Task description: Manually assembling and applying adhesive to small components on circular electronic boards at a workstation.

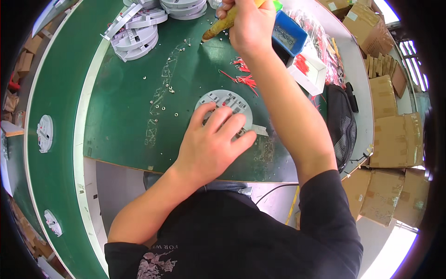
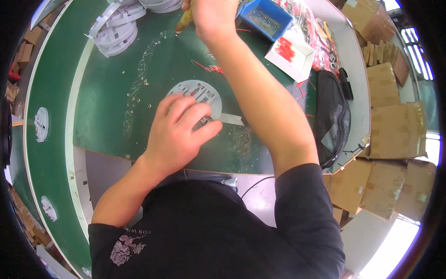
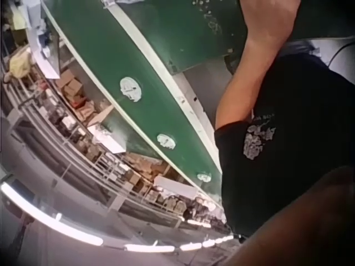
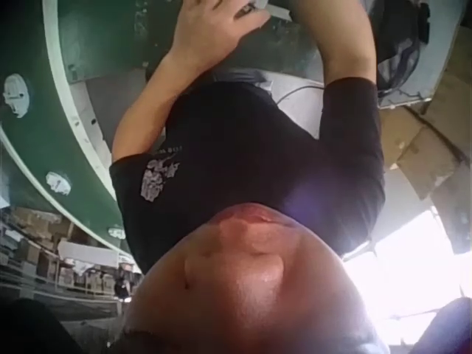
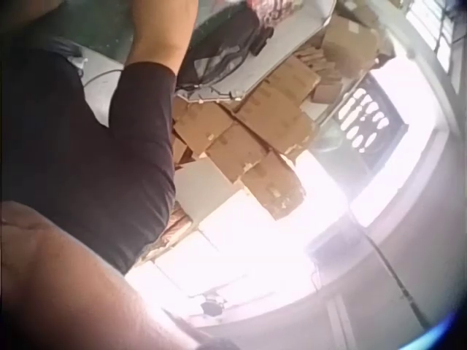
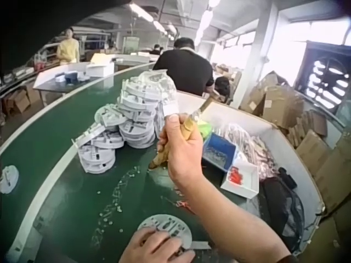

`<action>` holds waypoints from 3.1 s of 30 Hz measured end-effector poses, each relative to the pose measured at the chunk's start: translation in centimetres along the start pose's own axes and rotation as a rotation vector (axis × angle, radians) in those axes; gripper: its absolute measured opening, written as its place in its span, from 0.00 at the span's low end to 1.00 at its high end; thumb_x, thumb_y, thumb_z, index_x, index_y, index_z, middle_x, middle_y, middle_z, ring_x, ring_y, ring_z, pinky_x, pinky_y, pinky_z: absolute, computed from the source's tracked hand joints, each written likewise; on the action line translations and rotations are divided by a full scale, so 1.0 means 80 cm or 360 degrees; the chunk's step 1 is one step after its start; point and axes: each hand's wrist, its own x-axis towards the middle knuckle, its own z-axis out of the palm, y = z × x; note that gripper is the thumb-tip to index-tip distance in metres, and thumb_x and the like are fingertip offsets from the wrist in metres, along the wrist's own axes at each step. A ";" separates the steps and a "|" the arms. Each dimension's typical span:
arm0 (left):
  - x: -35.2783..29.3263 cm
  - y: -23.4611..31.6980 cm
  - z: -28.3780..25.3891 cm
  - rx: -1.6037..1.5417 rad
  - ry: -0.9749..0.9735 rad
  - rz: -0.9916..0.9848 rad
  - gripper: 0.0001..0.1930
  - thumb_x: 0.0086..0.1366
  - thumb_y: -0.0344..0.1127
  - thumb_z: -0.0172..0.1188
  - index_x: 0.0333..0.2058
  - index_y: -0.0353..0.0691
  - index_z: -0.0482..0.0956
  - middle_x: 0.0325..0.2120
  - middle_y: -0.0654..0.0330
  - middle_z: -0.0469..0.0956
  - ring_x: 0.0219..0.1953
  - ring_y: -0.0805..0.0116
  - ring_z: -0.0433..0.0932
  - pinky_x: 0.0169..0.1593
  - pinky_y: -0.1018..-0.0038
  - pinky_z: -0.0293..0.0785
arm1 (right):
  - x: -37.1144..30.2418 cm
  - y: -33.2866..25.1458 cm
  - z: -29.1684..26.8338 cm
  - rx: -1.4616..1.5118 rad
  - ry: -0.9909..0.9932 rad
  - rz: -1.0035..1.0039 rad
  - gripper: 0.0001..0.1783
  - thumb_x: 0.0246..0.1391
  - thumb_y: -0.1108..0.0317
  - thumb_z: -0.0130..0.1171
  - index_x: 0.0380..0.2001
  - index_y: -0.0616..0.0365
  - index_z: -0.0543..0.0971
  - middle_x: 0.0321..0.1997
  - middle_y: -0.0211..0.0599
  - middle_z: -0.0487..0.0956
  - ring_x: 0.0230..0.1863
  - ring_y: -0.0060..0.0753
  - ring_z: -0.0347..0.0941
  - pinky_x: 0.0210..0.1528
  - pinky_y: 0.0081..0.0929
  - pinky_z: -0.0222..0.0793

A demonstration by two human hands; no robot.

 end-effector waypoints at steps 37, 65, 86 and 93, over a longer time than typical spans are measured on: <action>0.009 -0.008 -0.012 -0.0310 0.0000 -0.0116 0.18 0.59 0.31 0.70 0.48 0.41 0.80 0.45 0.60 0.76 0.48 0.63 0.72 0.53 0.63 0.70 | -0.107 -0.158 -0.084 0.0244 0.0165 -0.0253 0.14 0.70 0.52 0.55 0.42 0.51 0.73 0.27 0.21 0.71 0.28 0.17 0.65 0.31 0.23 0.66; 0.004 0.001 -0.025 -0.0883 0.0094 -0.0714 0.15 0.56 0.22 0.71 0.42 0.37 0.81 0.29 0.63 0.85 0.34 0.68 0.82 0.45 0.71 0.74 | -0.170 -0.172 -0.088 0.0513 -0.0486 0.0099 0.20 0.72 0.50 0.49 0.49 0.52 0.81 0.33 0.26 0.77 0.36 0.25 0.65 0.29 0.22 0.67; 0.002 -0.016 -0.012 -0.0574 -0.0549 -0.0569 0.46 0.43 0.36 0.79 0.62 0.39 0.66 0.58 0.52 0.73 0.64 0.53 0.69 0.68 0.56 0.53 | -0.168 -0.127 -0.071 -0.0057 -0.0503 0.0101 0.20 0.74 0.51 0.44 0.53 0.54 0.74 0.23 0.24 0.67 0.20 0.23 0.64 0.25 0.26 0.61; -0.001 -0.009 -0.016 -0.0628 -0.0560 -0.0651 0.43 0.46 0.36 0.79 0.61 0.44 0.66 0.57 0.58 0.73 0.64 0.59 0.68 0.66 0.52 0.55 | -0.165 -0.113 -0.049 -0.0266 -0.0556 0.0085 0.18 0.71 0.53 0.52 0.48 0.58 0.73 0.19 0.26 0.65 0.15 0.22 0.61 0.20 0.25 0.58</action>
